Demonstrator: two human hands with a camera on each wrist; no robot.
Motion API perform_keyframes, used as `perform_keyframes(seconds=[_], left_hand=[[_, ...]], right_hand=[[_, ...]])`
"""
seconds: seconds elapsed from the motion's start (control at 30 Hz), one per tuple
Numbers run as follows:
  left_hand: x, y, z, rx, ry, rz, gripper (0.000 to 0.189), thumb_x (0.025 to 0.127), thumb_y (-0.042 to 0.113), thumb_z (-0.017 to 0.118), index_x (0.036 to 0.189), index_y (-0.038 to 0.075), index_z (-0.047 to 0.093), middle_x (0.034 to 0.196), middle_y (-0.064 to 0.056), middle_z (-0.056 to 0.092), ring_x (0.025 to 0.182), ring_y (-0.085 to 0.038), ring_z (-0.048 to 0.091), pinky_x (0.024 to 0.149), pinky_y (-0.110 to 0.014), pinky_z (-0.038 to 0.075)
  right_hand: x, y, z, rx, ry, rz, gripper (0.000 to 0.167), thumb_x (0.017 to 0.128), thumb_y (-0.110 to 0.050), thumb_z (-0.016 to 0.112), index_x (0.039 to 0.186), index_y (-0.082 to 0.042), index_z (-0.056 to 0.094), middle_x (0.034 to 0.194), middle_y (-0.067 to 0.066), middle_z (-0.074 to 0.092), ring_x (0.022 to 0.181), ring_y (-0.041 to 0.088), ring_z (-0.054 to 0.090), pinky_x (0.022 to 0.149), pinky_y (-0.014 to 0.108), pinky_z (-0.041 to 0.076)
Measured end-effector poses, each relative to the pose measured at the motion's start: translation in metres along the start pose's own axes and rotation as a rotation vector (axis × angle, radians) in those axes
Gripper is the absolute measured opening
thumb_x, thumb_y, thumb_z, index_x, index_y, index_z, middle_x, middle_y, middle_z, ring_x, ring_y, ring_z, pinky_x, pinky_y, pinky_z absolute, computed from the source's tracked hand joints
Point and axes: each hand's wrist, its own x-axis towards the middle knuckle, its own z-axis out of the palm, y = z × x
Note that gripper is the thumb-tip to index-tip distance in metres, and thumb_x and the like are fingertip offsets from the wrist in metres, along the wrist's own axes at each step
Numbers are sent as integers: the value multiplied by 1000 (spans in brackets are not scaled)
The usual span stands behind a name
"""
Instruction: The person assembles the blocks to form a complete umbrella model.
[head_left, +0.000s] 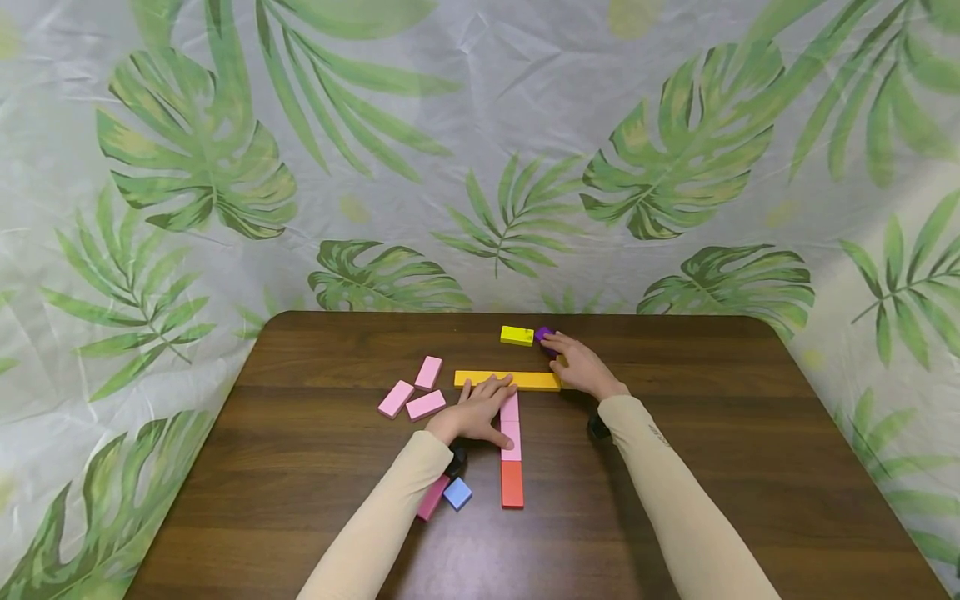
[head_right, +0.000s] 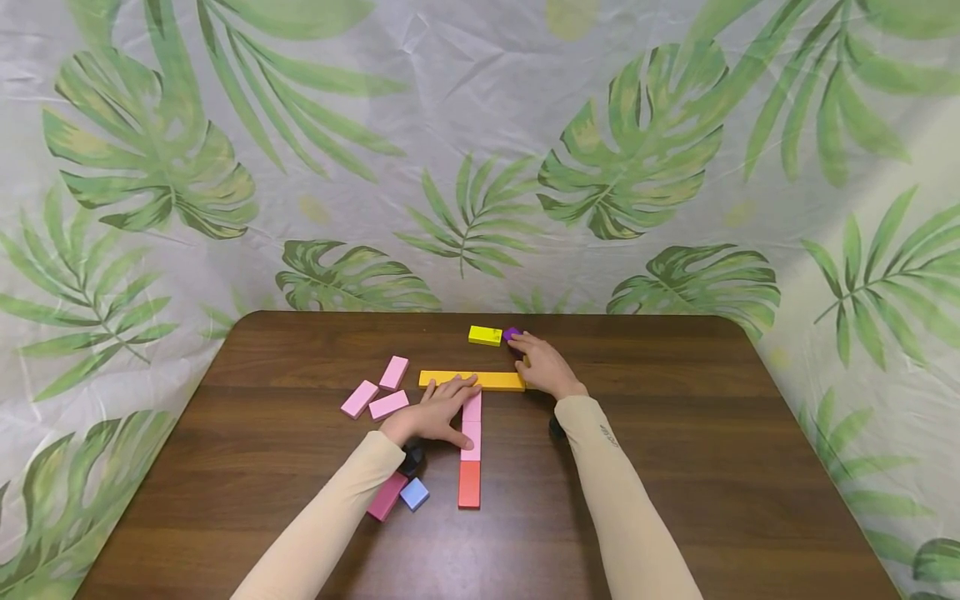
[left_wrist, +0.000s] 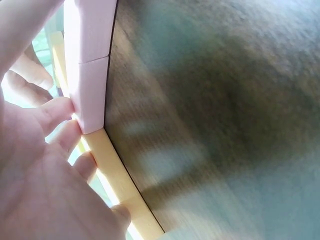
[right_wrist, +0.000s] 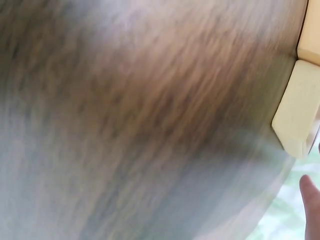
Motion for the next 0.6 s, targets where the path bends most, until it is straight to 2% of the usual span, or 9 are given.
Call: perform_keyframes(seconds=[0.2, 0.4, 0.6], left_hand=[[-1, 0, -1, -3, 6, 9, 92, 82, 42, 73, 152, 9, 24, 159, -6, 10, 145, -28, 4, 111, -56, -2], [0, -1, 0, -7, -4, 3, 92, 82, 43, 73, 152, 11, 23, 160, -5, 9, 145, -27, 3, 111, -55, -3], [0, -1, 1, -6, -6, -1, 92, 82, 43, 73, 152, 11, 23, 160, -5, 9, 145, -27, 3, 111, -55, -3]], right_hand=[[5, -8, 1, -104, -26, -66, 49, 90, -9, 57, 137, 2, 50, 144, 19, 43, 137, 39, 29, 108, 57, 22], [9, -15, 5, -165, -93, -43, 50, 94, -17, 56, 141, -2, 47, 147, 15, 40, 139, 36, 25, 109, 59, 18], [12, -16, 7, -195, -115, -18, 50, 97, -20, 52, 143, -3, 44, 148, 14, 38, 140, 35, 22, 109, 58, 16]])
